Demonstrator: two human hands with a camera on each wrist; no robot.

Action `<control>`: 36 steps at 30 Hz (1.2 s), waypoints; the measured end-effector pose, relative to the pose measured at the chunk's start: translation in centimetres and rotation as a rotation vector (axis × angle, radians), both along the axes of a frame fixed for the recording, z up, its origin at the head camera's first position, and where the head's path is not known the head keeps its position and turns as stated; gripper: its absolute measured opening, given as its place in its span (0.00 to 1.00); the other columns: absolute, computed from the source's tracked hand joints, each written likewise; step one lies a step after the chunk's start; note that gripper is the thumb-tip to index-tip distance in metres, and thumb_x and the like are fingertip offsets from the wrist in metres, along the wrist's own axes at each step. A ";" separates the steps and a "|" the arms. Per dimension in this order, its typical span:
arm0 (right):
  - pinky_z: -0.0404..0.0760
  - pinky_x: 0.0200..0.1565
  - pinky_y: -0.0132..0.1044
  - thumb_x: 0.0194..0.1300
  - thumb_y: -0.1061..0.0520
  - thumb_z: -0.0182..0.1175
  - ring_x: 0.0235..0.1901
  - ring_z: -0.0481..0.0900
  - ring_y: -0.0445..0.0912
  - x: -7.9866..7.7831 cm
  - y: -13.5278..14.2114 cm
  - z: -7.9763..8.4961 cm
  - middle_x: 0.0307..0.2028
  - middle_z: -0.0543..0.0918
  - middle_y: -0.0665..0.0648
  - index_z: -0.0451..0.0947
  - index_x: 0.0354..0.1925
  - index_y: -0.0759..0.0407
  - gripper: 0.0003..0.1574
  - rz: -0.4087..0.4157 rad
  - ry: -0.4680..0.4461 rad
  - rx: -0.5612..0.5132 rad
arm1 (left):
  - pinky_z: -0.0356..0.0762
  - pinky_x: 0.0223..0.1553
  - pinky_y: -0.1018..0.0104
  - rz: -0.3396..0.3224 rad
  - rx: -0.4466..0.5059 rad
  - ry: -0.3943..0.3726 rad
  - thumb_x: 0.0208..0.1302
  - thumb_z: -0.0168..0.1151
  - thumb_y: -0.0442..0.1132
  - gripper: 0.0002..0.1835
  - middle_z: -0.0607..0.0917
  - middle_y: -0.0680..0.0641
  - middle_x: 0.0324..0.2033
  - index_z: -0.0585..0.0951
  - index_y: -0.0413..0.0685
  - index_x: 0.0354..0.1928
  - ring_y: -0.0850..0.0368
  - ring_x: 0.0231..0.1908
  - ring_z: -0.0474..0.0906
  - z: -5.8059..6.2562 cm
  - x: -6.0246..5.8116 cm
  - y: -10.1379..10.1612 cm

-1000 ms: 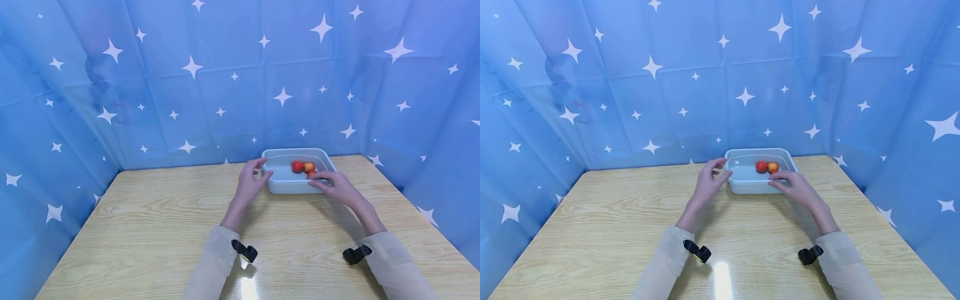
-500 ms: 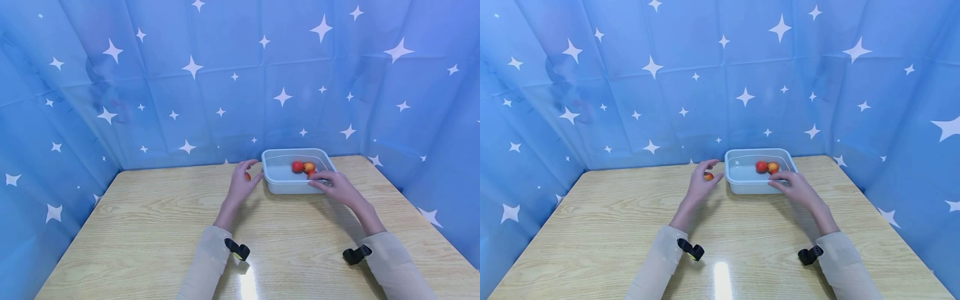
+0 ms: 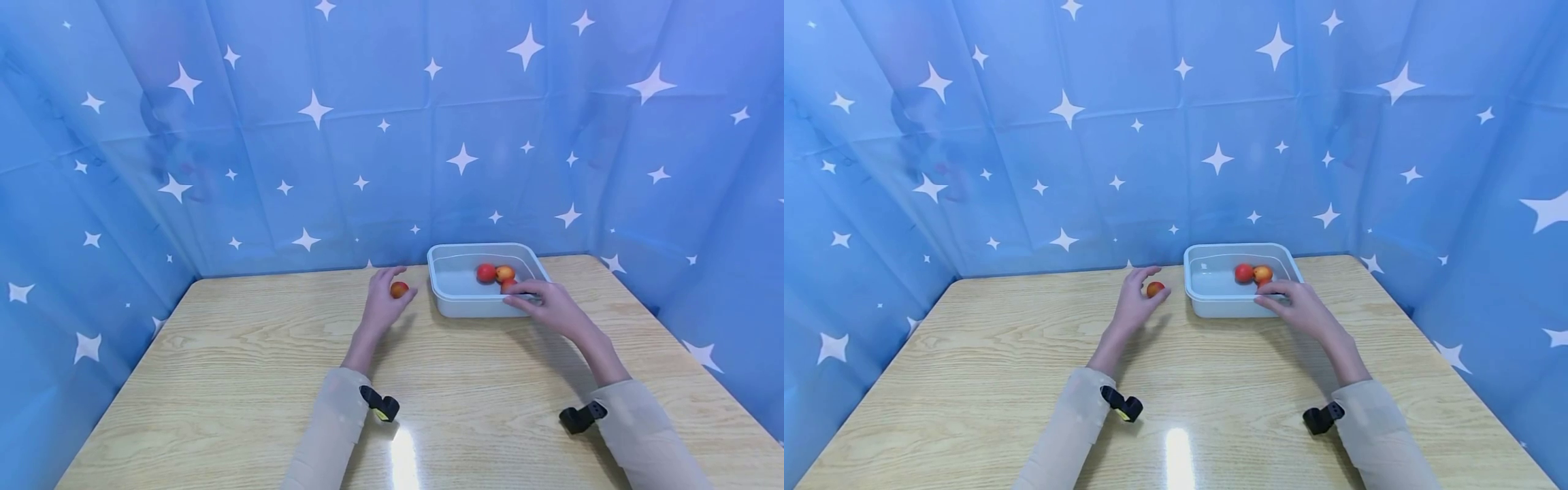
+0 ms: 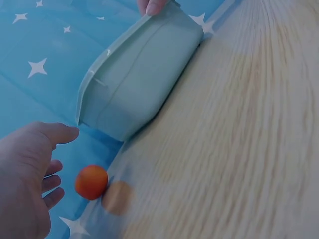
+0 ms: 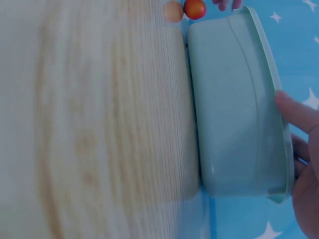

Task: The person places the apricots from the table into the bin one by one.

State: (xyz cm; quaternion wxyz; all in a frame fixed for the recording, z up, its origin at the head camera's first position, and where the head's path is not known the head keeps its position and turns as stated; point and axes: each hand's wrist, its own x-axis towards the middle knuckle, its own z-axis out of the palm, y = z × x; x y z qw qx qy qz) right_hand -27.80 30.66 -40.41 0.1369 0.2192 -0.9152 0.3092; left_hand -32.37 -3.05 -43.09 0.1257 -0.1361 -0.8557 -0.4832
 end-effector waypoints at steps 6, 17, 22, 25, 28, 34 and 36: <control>0.79 0.49 0.42 0.69 0.53 0.66 0.47 0.81 0.50 0.1 -0.1 0.1 0.46 0.88 0.56 0.86 0.50 0.59 0.15 -0.001 -0.012 -0.003 | 0.71 0.65 0.54 -0.002 -0.033 -0.013 0.66 0.69 0.40 0.28 0.72 0.46 0.66 0.75 0.49 0.67 0.47 0.68 0.64 -0.9 -0.5 -0.5; 0.78 0.48 0.39 0.69 0.55 0.66 0.47 0.80 0.50 0.5 -0.2 0.4 0.46 0.88 0.55 0.86 0.50 0.59 0.14 0.010 -0.019 -0.013 | 0.69 0.66 0.51 -0.007 -0.098 -0.046 0.65 0.68 0.35 0.23 0.75 0.40 0.64 0.80 0.44 0.63 0.41 0.65 0.67 -1.8 -1.0 -0.9; 0.78 0.49 0.36 0.69 0.55 0.66 0.47 0.81 0.50 0.5 -0.3 0.6 0.46 0.88 0.55 0.86 0.51 0.60 0.15 0.012 -0.020 -0.015 | 0.72 0.62 0.51 0.021 -0.119 -0.050 0.65 0.68 0.32 0.21 0.78 0.37 0.59 0.81 0.43 0.60 0.41 0.60 0.70 -2.0 -1.2 -0.9; 0.78 0.48 0.36 0.69 0.55 0.66 0.47 0.81 0.50 0.4 -0.4 0.6 0.46 0.88 0.56 0.86 0.51 0.61 0.16 0.013 -0.020 -0.016 | 0.76 0.59 0.52 0.029 -0.112 -0.069 0.65 0.68 0.32 0.20 0.78 0.37 0.56 0.81 0.43 0.59 0.42 0.57 0.72 -1.9 -1.2 -0.9; 0.78 0.48 0.36 0.69 0.54 0.66 0.47 0.81 0.51 0.4 -0.3 0.6 0.46 0.88 0.56 0.86 0.51 0.61 0.16 0.009 -0.027 -0.014 | 0.77 0.57 0.54 0.029 -0.099 -0.080 0.64 0.68 0.32 0.20 0.78 0.38 0.53 0.81 0.43 0.58 0.44 0.54 0.74 -1.9 -1.1 -0.9; 0.78 0.49 0.38 0.69 0.54 0.66 0.48 0.80 0.51 0.5 -0.3 0.6 0.46 0.88 0.56 0.86 0.51 0.60 0.16 0.008 -0.027 -0.014 | 0.79 0.54 0.55 0.019 -0.043 -0.087 0.64 0.68 0.31 0.19 0.78 0.38 0.50 0.80 0.40 0.57 0.46 0.50 0.76 -1.8 -0.6 -0.9; 0.78 0.49 0.38 0.69 0.54 0.66 0.48 0.80 0.51 0.5 -0.4 0.6 0.47 0.88 0.56 0.86 0.51 0.60 0.16 0.007 -0.027 -0.015 | 0.80 0.52 0.56 0.014 -0.025 -0.089 0.64 0.68 0.31 0.19 0.78 0.38 0.49 0.80 0.39 0.57 0.47 0.48 0.76 -1.8 -0.6 -0.9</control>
